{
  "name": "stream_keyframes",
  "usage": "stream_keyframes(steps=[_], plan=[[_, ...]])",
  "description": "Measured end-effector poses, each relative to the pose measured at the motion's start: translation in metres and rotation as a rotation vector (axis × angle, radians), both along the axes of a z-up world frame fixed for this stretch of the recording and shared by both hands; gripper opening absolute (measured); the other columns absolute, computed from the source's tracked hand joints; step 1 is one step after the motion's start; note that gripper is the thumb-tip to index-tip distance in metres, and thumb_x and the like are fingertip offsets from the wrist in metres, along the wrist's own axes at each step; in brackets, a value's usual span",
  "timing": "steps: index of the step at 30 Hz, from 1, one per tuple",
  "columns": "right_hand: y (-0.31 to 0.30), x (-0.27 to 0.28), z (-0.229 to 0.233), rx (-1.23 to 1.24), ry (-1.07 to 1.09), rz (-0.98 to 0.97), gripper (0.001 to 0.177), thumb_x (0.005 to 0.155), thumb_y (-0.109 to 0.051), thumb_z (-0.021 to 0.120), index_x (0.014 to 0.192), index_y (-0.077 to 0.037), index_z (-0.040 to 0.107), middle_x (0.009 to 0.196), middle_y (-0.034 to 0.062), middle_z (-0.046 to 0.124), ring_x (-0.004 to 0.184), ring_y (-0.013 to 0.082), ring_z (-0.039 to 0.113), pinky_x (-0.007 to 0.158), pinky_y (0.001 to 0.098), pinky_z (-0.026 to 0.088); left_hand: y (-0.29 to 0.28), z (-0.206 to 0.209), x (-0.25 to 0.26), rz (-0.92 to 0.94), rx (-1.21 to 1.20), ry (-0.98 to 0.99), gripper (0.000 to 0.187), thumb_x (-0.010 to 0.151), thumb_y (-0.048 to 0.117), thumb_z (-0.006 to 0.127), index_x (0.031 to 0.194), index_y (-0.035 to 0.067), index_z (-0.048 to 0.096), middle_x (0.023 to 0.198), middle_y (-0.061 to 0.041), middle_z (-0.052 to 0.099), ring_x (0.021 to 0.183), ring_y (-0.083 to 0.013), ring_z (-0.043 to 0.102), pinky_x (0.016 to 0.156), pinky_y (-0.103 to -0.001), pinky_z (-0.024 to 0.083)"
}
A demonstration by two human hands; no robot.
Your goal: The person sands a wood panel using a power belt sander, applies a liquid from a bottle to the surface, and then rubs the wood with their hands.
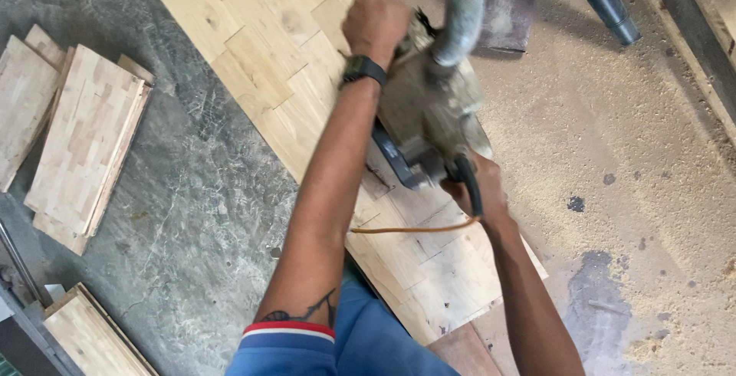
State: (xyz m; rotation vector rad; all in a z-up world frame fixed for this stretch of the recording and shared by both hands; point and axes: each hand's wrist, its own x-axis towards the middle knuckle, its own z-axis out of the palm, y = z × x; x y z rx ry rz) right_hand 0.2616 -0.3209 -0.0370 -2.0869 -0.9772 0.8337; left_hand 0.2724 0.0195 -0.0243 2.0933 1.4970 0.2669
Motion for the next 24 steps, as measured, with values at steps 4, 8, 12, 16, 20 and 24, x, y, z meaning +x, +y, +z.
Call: stream_keyframes(steps=[4, 8, 12, 16, 20, 24], plan=[[-0.065, -0.001, -0.021, 0.113, -0.181, 0.077, 0.021, 0.077, -0.016, 0.078, 0.084, -0.014, 0.058, 0.073, 0.0006, 0.064, 0.061, 0.0149, 0.062, 0.059, 0.0287, 0.054, -0.062, 0.033, -0.007, -0.068, -0.220, 0.008, 0.020, 0.086, 0.023, 0.059, 0.069, 0.013, 0.054, 0.066, -0.001, 0.053, 0.062, -0.0218, 0.051, 0.054, -0.039, 0.039], [-0.123, -0.004, 0.000, -0.220, 0.023, -0.223, 0.019, 0.070, -0.011, 0.080, 0.080, -0.004, 0.065, 0.073, 0.0206, 0.068, 0.084, 0.0482, 0.069, 0.070, 0.0506, 0.053, -0.112, 0.024, -0.015, -0.198, -0.240, 0.024, 0.020, 0.089, 0.028, 0.053, 0.075, 0.018, 0.063, 0.063, -0.001, 0.057, 0.065, -0.0166, 0.063, 0.063, -0.038, 0.052], [-0.187, -0.009, -0.014, -0.337, 0.066, -0.299, 0.024, 0.073, -0.019, 0.081, 0.080, 0.000, 0.068, 0.071, 0.0229, 0.068, 0.080, 0.0474, 0.070, 0.073, 0.0543, 0.049, -0.153, 0.024, -0.025, -0.331, -0.384, -0.102, 0.030, 0.086, 0.021, 0.052, 0.068, 0.004, 0.068, 0.055, -0.012, 0.061, 0.065, -0.0296, 0.071, 0.059, -0.043, 0.050], [-0.208, -0.001, -0.011, -0.303, 0.065, -0.386, 0.024, 0.071, -0.017, 0.088, 0.075, -0.002, 0.068, 0.066, 0.0209, 0.066, 0.069, 0.0332, 0.068, 0.071, 0.0425, 0.051, -0.167, 0.023, -0.021, -0.371, -0.394, -0.159, 0.033, 0.085, 0.025, 0.054, 0.066, 0.005, 0.073, 0.053, -0.013, 0.064, 0.058, -0.0278, 0.070, 0.053, -0.041, 0.048], [-0.158, -0.002, 0.021, -0.211, -0.072, -0.209, 0.025, 0.072, -0.002, 0.086, 0.063, 0.001, 0.063, 0.061, 0.0265, 0.061, 0.067, 0.0496, 0.068, 0.061, 0.0408, 0.051, -0.146, 0.014, -0.013, -0.332, -0.378, -0.133, 0.033, 0.083, 0.021, 0.047, 0.062, 0.011, 0.071, 0.049, -0.006, 0.057, 0.052, -0.0197, 0.060, 0.050, -0.039, 0.049], [-0.110, 0.000, 0.011, -0.141, -0.046, -0.209, 0.030, 0.072, -0.009, 0.085, 0.058, -0.003, 0.059, 0.056, 0.0216, 0.058, 0.060, 0.0467, 0.065, 0.059, 0.0443, 0.049, -0.103, -0.018, -0.003, -0.263, -0.372, -0.097, 0.040, 0.081, 0.024, 0.042, 0.066, 0.003, 0.073, 0.057, -0.016, 0.064, 0.064, -0.0350, 0.073, 0.054, -0.046, 0.053]])
